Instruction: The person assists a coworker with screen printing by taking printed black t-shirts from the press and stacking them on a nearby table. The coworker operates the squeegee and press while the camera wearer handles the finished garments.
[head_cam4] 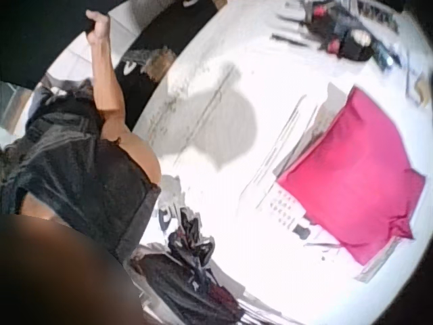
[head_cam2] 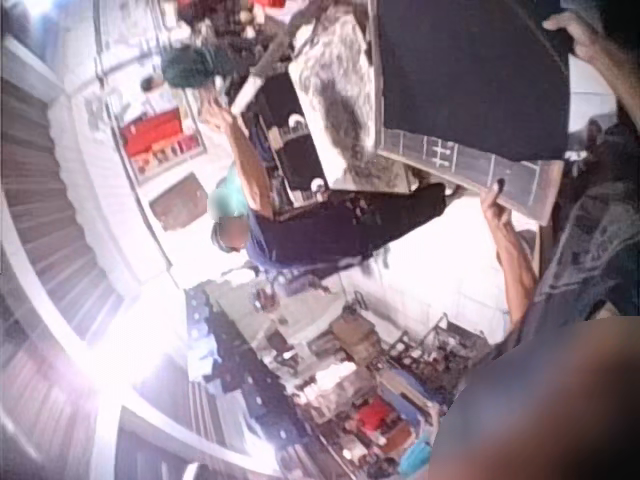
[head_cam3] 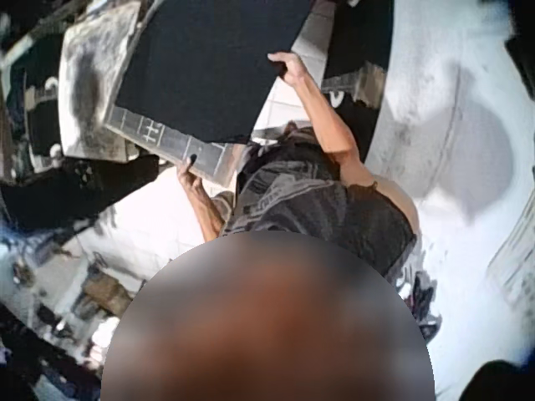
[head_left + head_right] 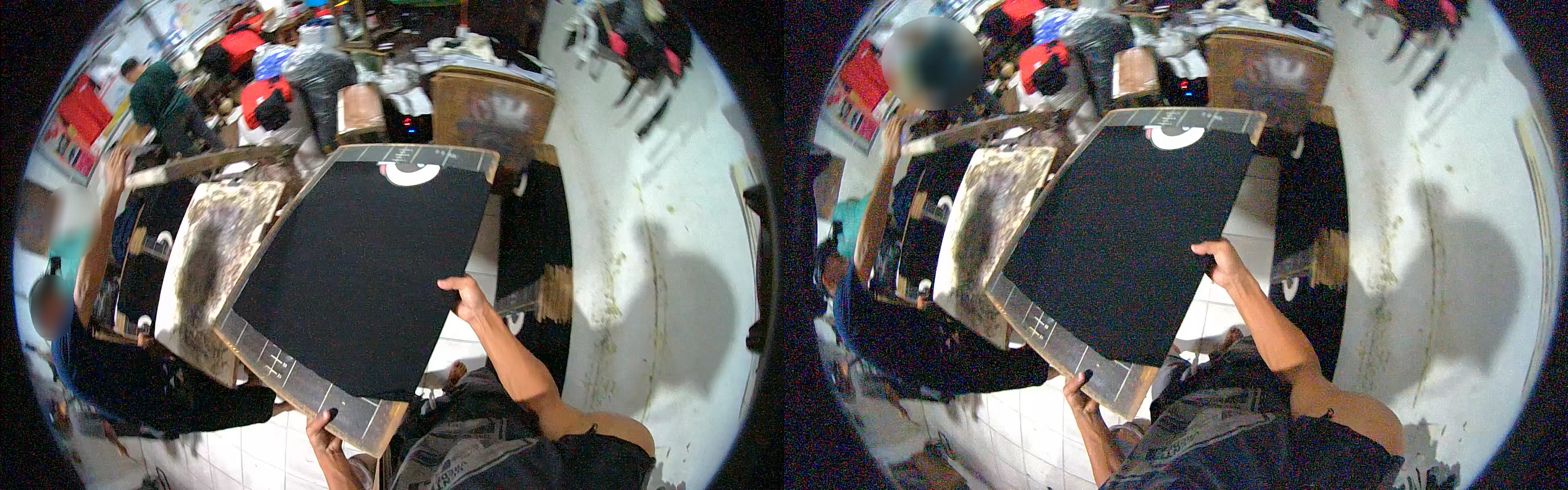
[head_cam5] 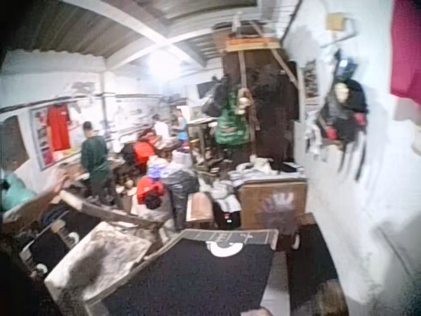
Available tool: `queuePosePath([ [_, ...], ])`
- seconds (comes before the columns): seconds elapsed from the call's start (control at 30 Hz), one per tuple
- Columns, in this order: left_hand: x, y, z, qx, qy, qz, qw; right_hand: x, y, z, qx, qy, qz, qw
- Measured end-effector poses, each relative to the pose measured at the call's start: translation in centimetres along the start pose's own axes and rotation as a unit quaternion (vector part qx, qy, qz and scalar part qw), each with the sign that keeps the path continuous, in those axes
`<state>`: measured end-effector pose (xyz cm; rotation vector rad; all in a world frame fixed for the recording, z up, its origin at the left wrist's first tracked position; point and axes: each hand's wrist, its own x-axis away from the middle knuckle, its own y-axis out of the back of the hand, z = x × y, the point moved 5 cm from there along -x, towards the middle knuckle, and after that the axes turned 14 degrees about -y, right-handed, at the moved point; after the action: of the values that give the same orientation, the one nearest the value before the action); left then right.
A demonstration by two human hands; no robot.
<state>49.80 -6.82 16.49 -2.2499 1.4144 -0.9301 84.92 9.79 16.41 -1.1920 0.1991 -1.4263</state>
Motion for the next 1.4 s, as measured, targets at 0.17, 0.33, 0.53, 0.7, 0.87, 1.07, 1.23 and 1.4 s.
queuePosePath([
  [0.17,-1.2,-3.9,5.8,-0.148,0.175,-0.02,0.973,3.3,2.8,8.8,0.033,0.046,-0.025,0.998],
  [0.33,-4.2,-12.4,8.3,-0.367,0.071,0.068,0.925,3.9,6.1,13.2,0.089,0.16,-0.11,0.977],
  [0.53,-10.2,-38.2,18.4,-0.323,-0.044,0.403,0.855,0.8,10.1,19.7,0.348,0.299,-0.39,0.798],
  [0.7,-15.1,-54.1,32.5,-0.503,-0.197,0.487,0.686,-1.9,12.6,21.4,0.532,0.371,-0.437,0.623],
  [0.87,-21.1,-50.5,43.4,-0.655,-0.116,0.454,0.593,-7.4,21.3,18.8,0.567,0.13,-0.442,0.683],
  [1.07,-22.7,-44.9,52.2,-0.665,0.012,0.503,0.552,-9.5,27.0,14.2,0.557,0.122,-0.493,0.657],
  [1.23,-22.8,-43.5,54.0,-0.678,0.014,0.509,0.529,-11.2,29.6,12.0,0.598,0.035,-0.482,0.64],
  [1.4,-22.5,-43.1,53.7,-0.672,0.009,0.483,0.561,-12.1,30.2,10.4,0.588,0.044,-0.505,0.63],
])
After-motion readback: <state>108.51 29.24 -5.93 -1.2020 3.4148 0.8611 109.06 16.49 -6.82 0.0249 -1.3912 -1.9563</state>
